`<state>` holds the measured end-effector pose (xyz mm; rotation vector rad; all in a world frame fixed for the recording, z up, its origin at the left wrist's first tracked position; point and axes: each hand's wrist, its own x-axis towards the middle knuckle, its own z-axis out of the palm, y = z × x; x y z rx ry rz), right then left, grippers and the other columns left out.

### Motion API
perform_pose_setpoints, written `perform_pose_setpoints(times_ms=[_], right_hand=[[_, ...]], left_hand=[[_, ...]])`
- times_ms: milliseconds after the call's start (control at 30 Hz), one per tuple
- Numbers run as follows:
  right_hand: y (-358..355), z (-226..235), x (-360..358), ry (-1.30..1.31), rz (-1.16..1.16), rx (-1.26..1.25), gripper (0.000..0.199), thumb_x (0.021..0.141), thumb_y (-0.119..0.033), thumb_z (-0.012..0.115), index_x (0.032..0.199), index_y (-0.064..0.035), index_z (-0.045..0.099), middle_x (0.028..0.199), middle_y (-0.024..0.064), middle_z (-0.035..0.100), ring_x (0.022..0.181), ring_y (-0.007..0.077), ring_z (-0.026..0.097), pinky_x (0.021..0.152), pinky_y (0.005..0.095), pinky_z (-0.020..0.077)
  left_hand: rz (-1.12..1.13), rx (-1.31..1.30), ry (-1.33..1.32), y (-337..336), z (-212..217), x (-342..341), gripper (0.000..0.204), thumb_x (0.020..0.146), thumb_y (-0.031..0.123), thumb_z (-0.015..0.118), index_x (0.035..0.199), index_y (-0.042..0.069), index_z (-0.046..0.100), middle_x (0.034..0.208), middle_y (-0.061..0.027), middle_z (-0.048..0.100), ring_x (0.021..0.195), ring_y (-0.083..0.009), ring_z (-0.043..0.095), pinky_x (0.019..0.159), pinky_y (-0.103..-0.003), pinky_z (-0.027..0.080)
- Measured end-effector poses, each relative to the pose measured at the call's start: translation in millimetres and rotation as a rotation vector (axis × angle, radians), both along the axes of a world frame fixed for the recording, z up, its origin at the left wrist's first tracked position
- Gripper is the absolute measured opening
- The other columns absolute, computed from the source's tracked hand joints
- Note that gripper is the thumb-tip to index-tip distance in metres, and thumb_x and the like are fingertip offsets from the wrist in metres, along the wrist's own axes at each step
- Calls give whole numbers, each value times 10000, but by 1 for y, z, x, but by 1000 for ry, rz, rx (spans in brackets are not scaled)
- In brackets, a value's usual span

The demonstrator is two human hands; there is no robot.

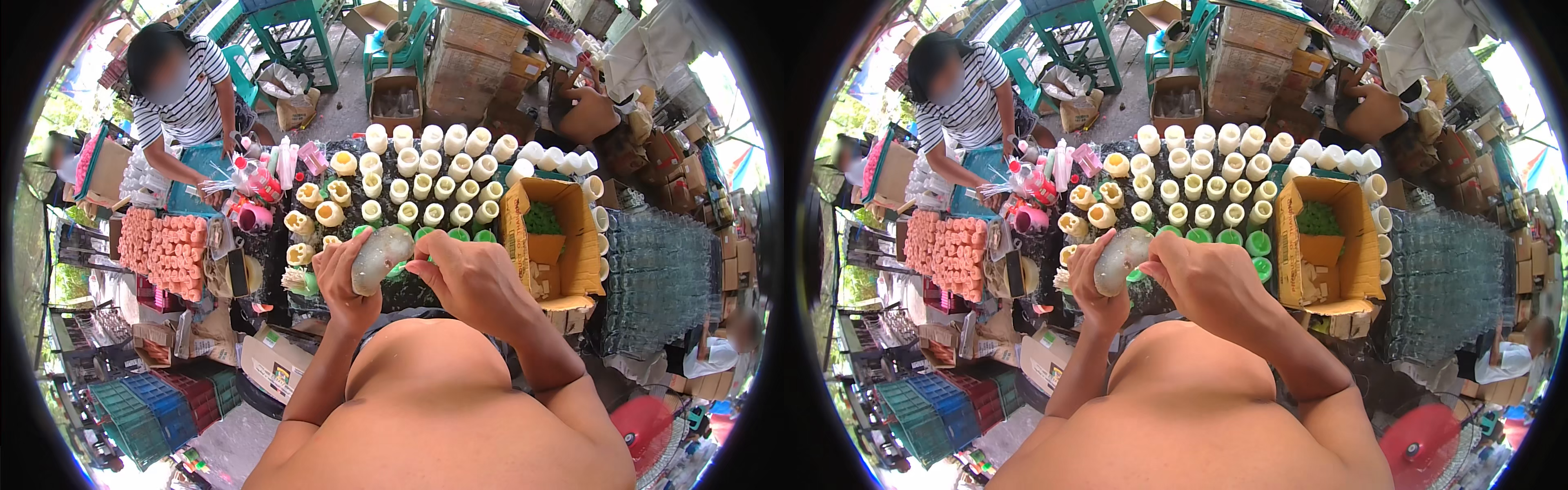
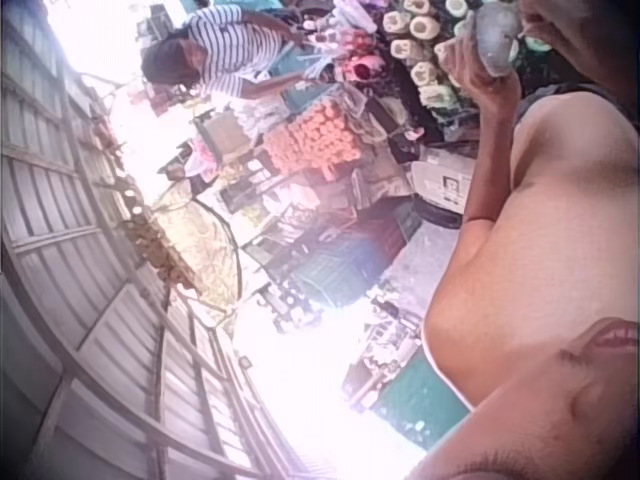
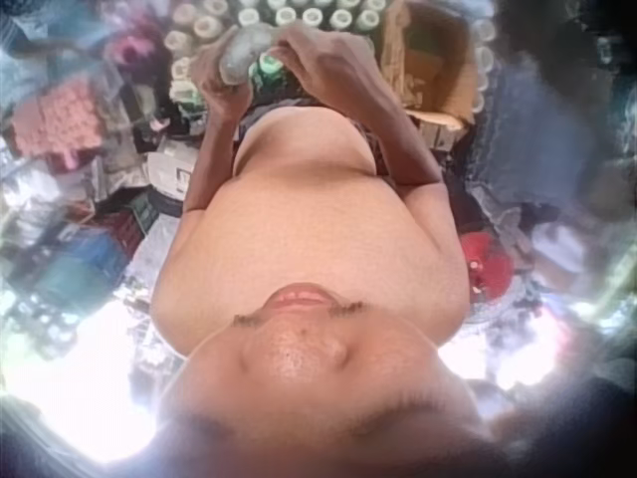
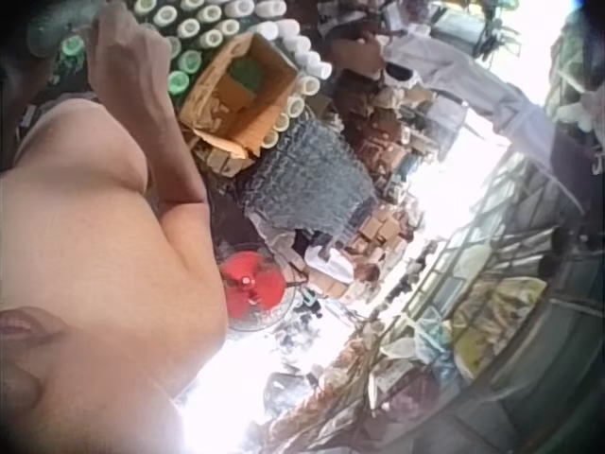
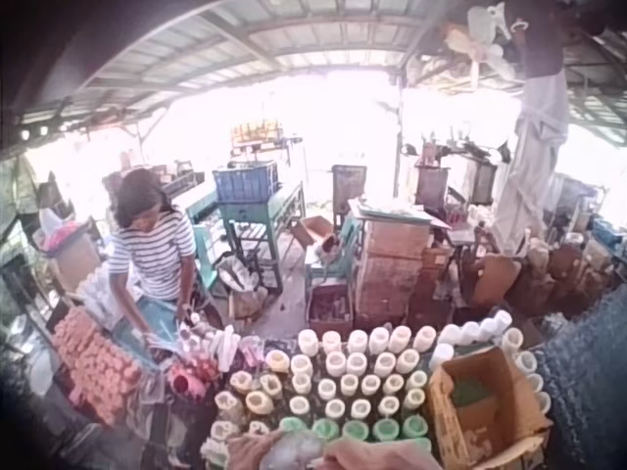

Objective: The person picks up white cylindrical candle molds, inserts wicks, and places them on a tray. They then pick green wick holders from a box and insert them into the molds. The person works in a workshop with other people visible in the background.

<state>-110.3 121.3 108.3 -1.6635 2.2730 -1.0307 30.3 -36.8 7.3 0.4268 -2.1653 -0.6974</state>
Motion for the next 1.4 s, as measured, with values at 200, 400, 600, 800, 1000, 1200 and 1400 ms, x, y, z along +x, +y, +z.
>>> perform_pose_setpoints(times_ms=[200, 400, 600, 800, 1000, 1200, 1400], right_hand=[[-1, 0, 8, 65, 1, -44, 201, 1026, -216, 716, 957, -81, 584, 675, 110, 654, 557, 321, 650, 494, 422, 477], [-3, -7, 9, 89, 3, -39, 190, 1019, -203, 715, 949, -83, 587, 670, 104, 655, 545, 306, 647, 494, 414, 481], [-4, -11, 11, 97, 6, -41, 181, 1017, -200, 702, 941, -81, 589, 644, 97, 652, 516, 303, 641, 476, 414, 480], [-11, -20, 16, 77, -39, -5, 169, 1005, -204, 687, 924, -83, 602, 635, 100, 664, 516, 312, 644, 474, 418, 480], [-27, -38, 27, 54, -82, -57, 99, 971, -155, 748, 968, -84, 679, 753, 104, 699, 614, 315, 682, 540, 418, 513], [-20, -20, 26, -66, -63, -146, 103, 955, -176, 762, 953, -117, 677, 788, 57, 689, 668, 293, 698, 560, 405, 525], [-25, -24, 25, 138, -30, -171, 117, 949, -149, 741, 903, -100, 644, 785, 62, 688, 649, 247, 691, 566, 394, 476]], left_hand=[[38, -93, -15, 2, 3, 4, 564, 727, -26, 713, 1291, -9, 719, 1098, -125, 771, 945, -309, 682, 909, -396, 449], [31, -114, -25, 2, 2, 7, 562, 745, 6, 746, 1307, 7, 711, 1144, -107, 771, 958, -293, 673, 912, -393, 427], [36, -121, -8, 2, -2, 5, 667, 678, 50, 684, 1343, 61, 718, 1099, -56, 745, 936, -243, 655, 870, -391, 365], [17, -194, -12, 5, -1, 4, 651, 778, 154, 826, 1389, 30, 639, 1163, -87, 717, 999, -258, 646, 920, -423, 389], [-22, -167, 178, 6, -22, -5, 845, 768, 167, 917, 1481, -2, 495, 1291, -188, 632, 1112, -379, 627, 1030, -547, 461], [-64, -75, 167, 3, -11, 2, 968, 726, 200, 979, 1505, -17, 445, 1315, -208, 594, 1159, -400, 621, 1017, -531, 523], [-53, -125, 152, -3, -12, 5, 913, 725, 224, 972, 1468, -8, 495, 1306, -204, 607, 1150, -389, 626, 972, -495, 543]])
